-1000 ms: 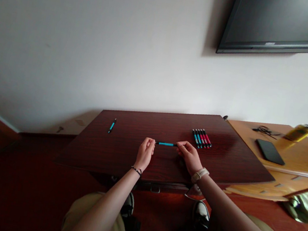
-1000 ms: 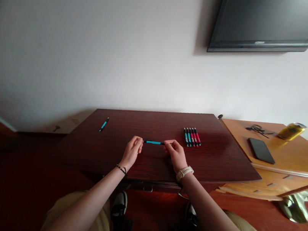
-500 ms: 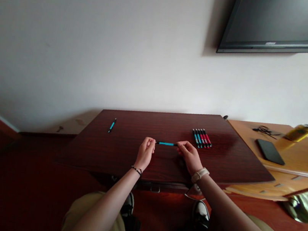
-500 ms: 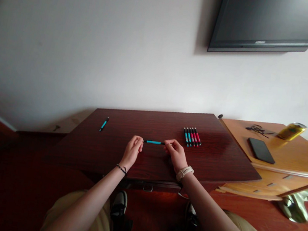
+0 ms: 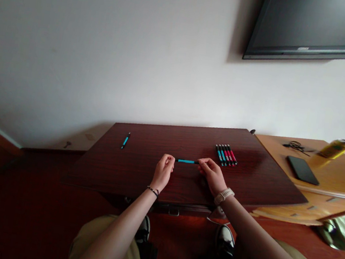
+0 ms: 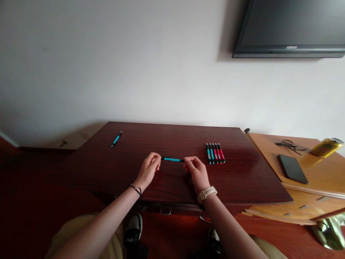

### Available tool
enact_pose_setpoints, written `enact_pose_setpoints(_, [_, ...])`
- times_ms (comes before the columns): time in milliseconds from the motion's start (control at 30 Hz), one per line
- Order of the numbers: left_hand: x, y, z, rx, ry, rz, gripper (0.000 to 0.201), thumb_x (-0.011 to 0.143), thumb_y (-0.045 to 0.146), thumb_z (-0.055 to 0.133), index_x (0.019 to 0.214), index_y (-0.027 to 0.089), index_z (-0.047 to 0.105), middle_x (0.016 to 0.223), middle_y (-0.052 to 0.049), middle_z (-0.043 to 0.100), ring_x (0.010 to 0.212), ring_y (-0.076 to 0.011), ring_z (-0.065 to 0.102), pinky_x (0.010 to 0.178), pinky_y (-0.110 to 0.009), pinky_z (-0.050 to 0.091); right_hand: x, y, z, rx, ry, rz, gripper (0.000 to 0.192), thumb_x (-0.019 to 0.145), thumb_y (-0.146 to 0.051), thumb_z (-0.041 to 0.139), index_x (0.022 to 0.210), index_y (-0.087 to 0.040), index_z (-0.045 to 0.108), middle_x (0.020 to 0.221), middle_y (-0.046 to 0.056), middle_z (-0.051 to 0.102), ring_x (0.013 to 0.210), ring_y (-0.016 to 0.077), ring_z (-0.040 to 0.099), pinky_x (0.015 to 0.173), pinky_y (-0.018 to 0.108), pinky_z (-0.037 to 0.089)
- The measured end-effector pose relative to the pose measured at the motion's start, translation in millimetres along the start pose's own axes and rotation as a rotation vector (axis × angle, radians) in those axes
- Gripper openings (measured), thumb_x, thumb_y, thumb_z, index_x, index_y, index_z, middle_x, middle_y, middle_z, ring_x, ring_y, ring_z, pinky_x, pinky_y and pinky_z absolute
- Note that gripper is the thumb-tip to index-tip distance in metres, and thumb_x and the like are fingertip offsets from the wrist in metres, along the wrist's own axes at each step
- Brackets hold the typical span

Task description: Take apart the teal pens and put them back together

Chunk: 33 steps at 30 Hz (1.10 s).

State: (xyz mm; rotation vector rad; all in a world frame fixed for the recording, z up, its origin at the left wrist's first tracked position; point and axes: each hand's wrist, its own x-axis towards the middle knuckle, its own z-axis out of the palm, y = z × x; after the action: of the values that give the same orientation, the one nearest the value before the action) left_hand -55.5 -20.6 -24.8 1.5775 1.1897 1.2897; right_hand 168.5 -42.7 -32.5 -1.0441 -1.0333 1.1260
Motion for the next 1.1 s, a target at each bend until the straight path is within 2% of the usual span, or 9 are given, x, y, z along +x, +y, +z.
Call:
enact_pose_setpoints(667, [-0.1, -0.4, 0.9, 0.02, 0.0, 0.001, 0.033, 0.102, 0.052, 0.052, 0.093, 0.021, 0.059, 0.071, 0.002, 0.057, 0.062, -0.0125, 0.054, 0.062, -0.025, 0.042, 0.4, 1.1, -0.8, 0.039, -0.011, 0.014, 0.038, 0.082, -0.059, 0.082, 0.092, -0.023, 0.071, 0.081, 0.0, 0.065, 0.073, 0.0152, 0.054, 0.066, 0.027, 0.043])
enact_pose_setpoints(1100, [-0.3, -2.4, 1.0, 0.033, -0.003, 0.0, 0.033, 0.103, 0.051, 0.051, 0.095, 0.02, 0.059, 0.07, 0.003, 0.056, 0.063, -0.0119, 0.053, 0.062, -0.024, 0.042, 1.2, 3.6, -1.0, 0.014, -0.011, 0.003, 0.042, 0.082, -0.063, 0.08, 0.093, -0.023, 0.071, 0.08, 0.001, 0.065, 0.072, 0.0164, 0.055, 0.066, 0.029, 0.044])
